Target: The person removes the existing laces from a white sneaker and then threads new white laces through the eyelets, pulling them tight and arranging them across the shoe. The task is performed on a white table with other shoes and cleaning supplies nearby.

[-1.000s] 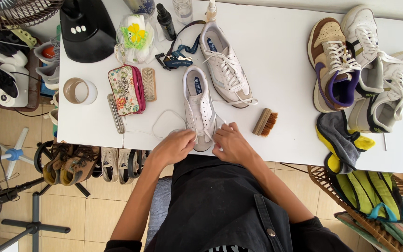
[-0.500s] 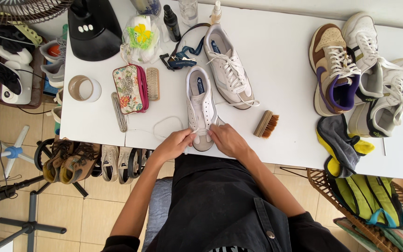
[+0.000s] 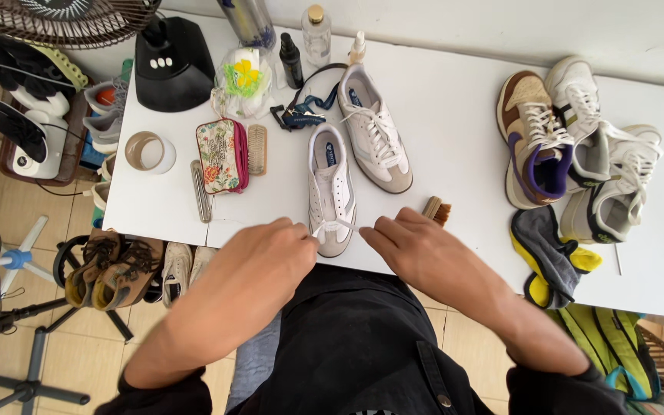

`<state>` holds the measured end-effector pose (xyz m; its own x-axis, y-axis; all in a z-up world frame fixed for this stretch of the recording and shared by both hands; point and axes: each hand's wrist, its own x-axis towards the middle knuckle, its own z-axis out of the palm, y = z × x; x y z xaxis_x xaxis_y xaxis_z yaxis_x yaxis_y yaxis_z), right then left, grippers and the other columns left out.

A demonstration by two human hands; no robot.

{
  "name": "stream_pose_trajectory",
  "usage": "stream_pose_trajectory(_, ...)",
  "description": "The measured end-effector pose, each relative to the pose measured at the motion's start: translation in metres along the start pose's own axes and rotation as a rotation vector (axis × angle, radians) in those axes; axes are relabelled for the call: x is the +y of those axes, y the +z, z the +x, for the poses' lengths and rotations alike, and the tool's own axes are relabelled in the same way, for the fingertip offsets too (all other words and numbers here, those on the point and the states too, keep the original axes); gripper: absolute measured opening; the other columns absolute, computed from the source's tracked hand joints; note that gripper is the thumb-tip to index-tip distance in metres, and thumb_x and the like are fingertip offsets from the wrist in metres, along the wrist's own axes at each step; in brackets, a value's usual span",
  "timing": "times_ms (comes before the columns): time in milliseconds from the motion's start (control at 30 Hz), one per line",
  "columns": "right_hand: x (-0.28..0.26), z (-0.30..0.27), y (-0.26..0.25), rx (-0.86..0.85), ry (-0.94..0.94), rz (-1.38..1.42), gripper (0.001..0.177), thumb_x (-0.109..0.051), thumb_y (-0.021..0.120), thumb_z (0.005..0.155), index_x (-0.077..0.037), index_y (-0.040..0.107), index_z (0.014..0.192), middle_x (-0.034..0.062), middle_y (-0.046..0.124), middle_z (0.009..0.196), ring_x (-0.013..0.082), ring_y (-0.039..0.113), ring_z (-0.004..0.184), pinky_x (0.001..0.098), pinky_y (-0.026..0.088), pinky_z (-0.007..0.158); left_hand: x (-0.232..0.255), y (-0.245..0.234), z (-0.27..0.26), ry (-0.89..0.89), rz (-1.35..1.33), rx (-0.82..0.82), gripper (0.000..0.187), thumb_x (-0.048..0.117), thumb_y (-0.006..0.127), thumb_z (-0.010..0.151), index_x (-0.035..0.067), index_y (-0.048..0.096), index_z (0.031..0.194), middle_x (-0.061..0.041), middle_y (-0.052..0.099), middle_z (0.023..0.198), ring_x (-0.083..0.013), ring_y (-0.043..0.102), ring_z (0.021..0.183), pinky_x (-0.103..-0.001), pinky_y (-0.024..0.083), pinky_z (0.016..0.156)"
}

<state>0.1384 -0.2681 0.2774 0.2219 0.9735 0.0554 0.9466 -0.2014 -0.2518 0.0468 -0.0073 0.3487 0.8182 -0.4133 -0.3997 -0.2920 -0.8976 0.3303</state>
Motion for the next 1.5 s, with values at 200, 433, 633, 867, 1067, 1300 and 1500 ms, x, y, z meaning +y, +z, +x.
stream_pose_trajectory(200,-0.011,0.021,-0.121,0.299,-0.19,-0.287,0.013,0.008,0.066,0.112,0.011,0.068,0.125,0.012,0.061,0.1,0.0237,0.059,0.083,0.0375,0.051,0.08,0.038,-0.104,-0.029,0.031,0.269,-0.07,0.031,-0.016,0.068,0.093,0.015,0.067,0.09,-0.006,0.072,0.09,-0.0256,0.067,0.086,-0.048,0.06,0.066)
stream_pose_trajectory(433,-0.027,0.034,-0.205,0.547,-0.338,-0.375,0.011,0.012,0.078,0.108,0.014,0.076,0.119,0.0249,0.076,0.102,0.0241,0.069,0.08,0.0411,0.051,0.07,0.075,-0.192,-0.044,-0.081,0.362,-0.191,0.027,-0.002,0.066,0.099,0.024,0.069,0.091,0.002,0.067,0.09,-0.024,0.063,0.085,-0.048,0.058,0.074)
stream_pose_trajectory(633,-0.027,0.06,-0.224,0.783,-0.268,-0.144,0.008,0.014,0.074,0.106,0.011,0.081,0.106,0.0236,0.079,0.098,0.0266,0.063,0.071,0.0395,0.048,0.07,0.063,-0.205,-0.053,-0.045,0.484,0.359,0.021,0.007,0.08,0.09,0.026,0.073,0.098,0.005,0.074,0.081,-0.0244,0.073,0.075,-0.05,0.062,0.071)
stream_pose_trajectory(867,0.005,0.077,-0.203,1.079,-0.3,0.403,0.033,0.013,0.088,0.092,0.012,0.065,0.116,0.0246,0.079,0.1,0.03,0.088,0.087,0.0345,0.077,0.081,0.051,-0.229,-0.044,0.24,0.136,0.911,0.019,0.028,0.098,0.095,0.017,0.083,0.101,0.006,0.078,0.071,-0.0122,0.073,0.064,-0.038,0.054,0.084)
stream_pose_trajectory(1067,0.005,0.083,-0.209,1.095,-0.092,0.692,0.059,0.005,0.087,0.095,0.006,0.053,0.144,0.0214,0.08,0.096,0.0286,0.087,0.094,0.0313,0.074,0.086,0.045,-0.234,-0.032,0.195,-0.284,0.955,0.032,0.027,0.099,0.087,0.015,0.08,0.109,0.003,0.087,0.081,-0.002,0.077,0.072,-0.019,0.055,0.06)
stream_pose_trajectory(1300,0.018,0.09,-0.203,1.091,0.005,0.806,0.016,0.0,0.087,0.095,0.002,0.079,0.108,0.0191,0.084,0.101,0.0209,0.081,0.09,0.0271,0.066,0.08,0.044,-0.235,-0.033,0.238,-0.357,0.936,0.028,0.031,0.095,0.084,0.014,0.085,0.104,0.001,0.092,0.086,0.0013,0.07,0.057,-0.015,0.05,0.044)
stream_pose_trajectory(1500,0.018,0.088,-0.208,1.068,-0.06,0.872,0.01,-0.001,0.083,0.099,-0.001,0.078,0.108,0.016,0.082,0.096,0.0218,0.08,0.086,0.0274,0.063,0.077,0.047,-0.234,-0.031,0.27,-0.336,0.989,0.017,0.027,0.093,0.089,0.015,0.086,0.098,0.003,0.087,0.081,-0.0023,0.082,0.078,-0.017,0.055,0.058)
